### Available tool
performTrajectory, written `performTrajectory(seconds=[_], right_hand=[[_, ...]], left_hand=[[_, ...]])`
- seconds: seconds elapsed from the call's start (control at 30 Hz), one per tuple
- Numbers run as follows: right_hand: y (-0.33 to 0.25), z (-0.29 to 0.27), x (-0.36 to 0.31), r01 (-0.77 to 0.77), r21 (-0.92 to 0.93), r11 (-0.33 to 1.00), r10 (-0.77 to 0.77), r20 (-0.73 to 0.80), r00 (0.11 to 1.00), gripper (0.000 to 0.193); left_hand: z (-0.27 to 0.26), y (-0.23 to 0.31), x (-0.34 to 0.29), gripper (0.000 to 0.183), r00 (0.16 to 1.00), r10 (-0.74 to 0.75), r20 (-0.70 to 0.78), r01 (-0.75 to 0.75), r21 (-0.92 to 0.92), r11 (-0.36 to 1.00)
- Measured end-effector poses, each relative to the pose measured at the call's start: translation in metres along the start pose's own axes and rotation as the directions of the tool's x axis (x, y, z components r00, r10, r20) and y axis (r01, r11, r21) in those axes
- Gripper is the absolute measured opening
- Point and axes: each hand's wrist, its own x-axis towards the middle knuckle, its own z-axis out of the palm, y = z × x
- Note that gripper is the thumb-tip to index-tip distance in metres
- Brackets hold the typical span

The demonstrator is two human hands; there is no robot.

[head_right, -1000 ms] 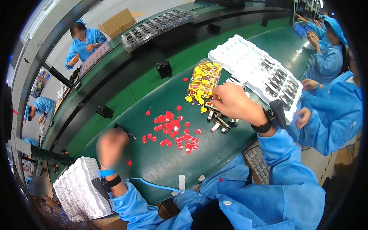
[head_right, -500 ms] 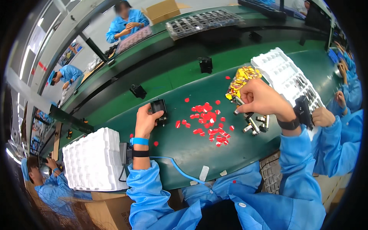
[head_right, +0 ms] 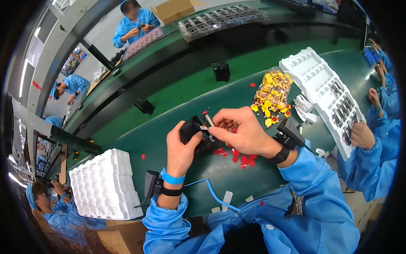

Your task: Assembling small mechanical and electronic components on a factory production line.

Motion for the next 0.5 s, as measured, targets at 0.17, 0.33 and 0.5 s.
performTrajectory(seconds=[0.17, 0.33, 0.5], right_hand=[[0.0025, 0.0069, -0.0005, 0.214, -0.287, 0.934, -0.222, 0.004, 0.975, 0.011], [0.0024, 0.0022, -0.002, 0.227, -0.336, 0.914, -0.252, -0.031, 0.967, 0.011], [0.0, 0.0004, -0.0031, 0.229, -0.323, 0.918, -0.247, -0.015, 0.969, 0.011]], left_hand=[[0.0077, 0.0043, -0.0075, 0.017, 0.999, 0.052, 0.003, -0.052, 0.098, 0.994], [0.013, -0.0006, -0.0084, 0.016, 0.99, 0.13, -0.058, -0.122, 0.123, 0.985], [0.0128, -0.0005, -0.0094, 0.016, 0.987, 0.133, -0.086, -0.123, 0.111, 0.986]])
